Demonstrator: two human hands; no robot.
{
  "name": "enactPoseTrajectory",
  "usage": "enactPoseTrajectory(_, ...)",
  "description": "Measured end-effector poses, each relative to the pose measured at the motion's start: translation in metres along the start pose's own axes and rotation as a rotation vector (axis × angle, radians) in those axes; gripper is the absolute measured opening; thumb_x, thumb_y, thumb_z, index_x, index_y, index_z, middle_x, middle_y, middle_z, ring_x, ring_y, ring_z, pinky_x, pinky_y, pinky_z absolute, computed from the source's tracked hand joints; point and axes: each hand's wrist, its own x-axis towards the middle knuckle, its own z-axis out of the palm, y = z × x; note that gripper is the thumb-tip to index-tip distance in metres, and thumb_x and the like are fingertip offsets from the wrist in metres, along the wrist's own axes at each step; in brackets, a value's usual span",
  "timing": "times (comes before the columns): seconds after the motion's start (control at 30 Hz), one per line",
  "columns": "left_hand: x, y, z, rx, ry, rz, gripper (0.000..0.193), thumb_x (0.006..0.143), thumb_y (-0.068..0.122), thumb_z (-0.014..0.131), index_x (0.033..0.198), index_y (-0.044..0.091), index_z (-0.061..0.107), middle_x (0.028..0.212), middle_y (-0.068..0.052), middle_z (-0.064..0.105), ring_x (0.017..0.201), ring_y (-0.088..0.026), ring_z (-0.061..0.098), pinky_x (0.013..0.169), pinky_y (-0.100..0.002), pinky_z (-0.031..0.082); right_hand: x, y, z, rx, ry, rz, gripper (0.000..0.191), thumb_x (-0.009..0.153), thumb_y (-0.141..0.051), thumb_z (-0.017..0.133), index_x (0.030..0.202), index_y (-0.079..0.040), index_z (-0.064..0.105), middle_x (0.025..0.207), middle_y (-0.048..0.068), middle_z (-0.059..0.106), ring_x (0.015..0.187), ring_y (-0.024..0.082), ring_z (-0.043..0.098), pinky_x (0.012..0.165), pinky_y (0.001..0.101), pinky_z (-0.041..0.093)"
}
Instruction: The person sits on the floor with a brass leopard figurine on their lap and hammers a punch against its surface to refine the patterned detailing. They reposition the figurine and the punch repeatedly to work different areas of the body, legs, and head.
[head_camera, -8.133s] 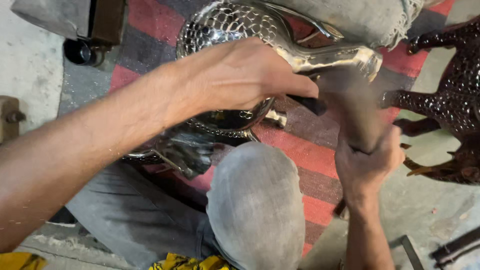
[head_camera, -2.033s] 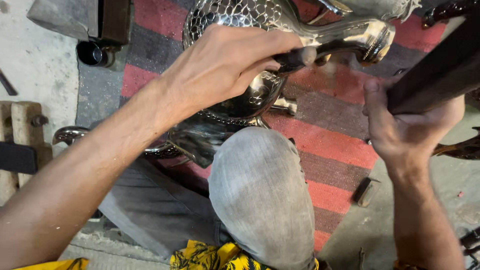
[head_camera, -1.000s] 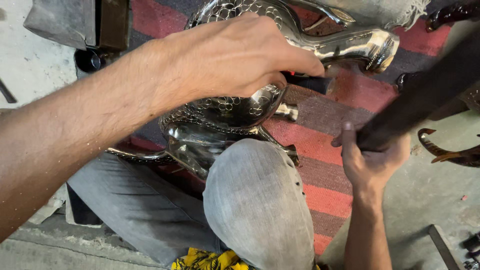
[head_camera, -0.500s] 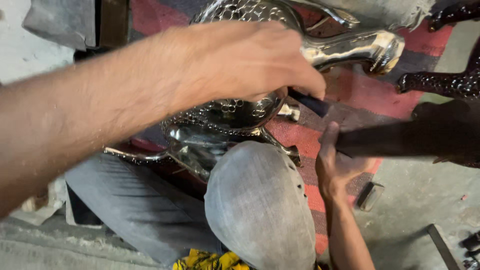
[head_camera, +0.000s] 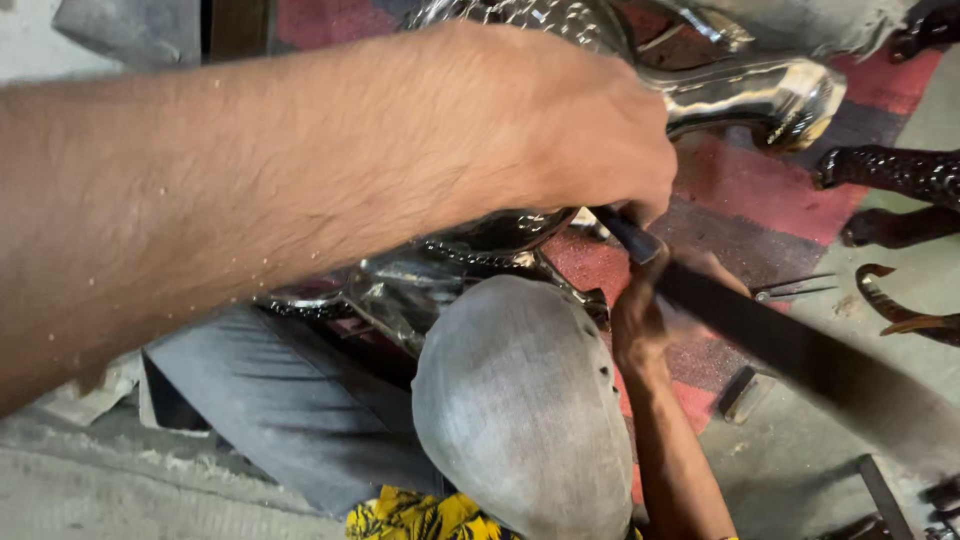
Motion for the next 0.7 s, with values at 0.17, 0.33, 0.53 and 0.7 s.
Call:
enactPoseTrajectory(0.17,-0.017,-0.014,0.005,-0.07,0.363,0.15,0.039,0.081,0.005,0.074,0.117,0.02,0.073,0.104,-0.012,0.072,0.097,-0.033,0.071,0.074,-0.046,0.057,0.004,-0.008,-0.002,0.068,-0.101,0.365,0.028,0.094,0.0,0.079,0.1,-0.001,0.052,0.082,0.009,0.061,0.07,0.018,0.06,0.065,0.0312,0.052)
enactPoseTrajectory(0.33,-0.011,-0.014,0.006,-0.006,0.281,0.054,0.04,0.082,0.012,0.076,0.12,0.025,0.07,0.101,-0.01,0.072,0.095,-0.032,0.071,0.074,-0.046,0.057,-0.001,-0.007,-0.006,0.297,-0.083,0.476,0.028,0.096,0.0,0.073,0.106,-0.006,0.048,0.076,0.005,0.065,0.063,0.014,0.065,0.057,0.0288,0.055)
enactPoseTrajectory(0.53,-0.008,0.002,-0.013,-0.007,0.051,-0.113,0.047,0.084,0.008,0.072,0.119,0.038,0.07,0.107,0.001,0.072,0.102,-0.03,0.069,0.075,-0.049,0.056,-0.004,0.002,-0.011,0.235,-0.073,0.297,0.021,0.105,0.002,0.073,0.106,0.002,0.053,0.084,0.011,0.066,0.071,0.019,0.067,0.067,0.0317,0.058)
enactPoseTrajectory(0.7,-0.004,0.007,-0.018,0.094,-0.032,-0.102,0.055,0.084,0.007,0.074,0.125,0.044,0.068,0.112,0.003,0.071,0.104,-0.029,0.069,0.078,-0.049,0.058,-0.005,0.002,-0.011,0.353,0.056,0.282,0.023,0.104,-0.004,0.073,0.106,-0.004,0.05,0.092,0.008,0.064,0.069,0.015,0.066,0.067,0.0294,0.059)
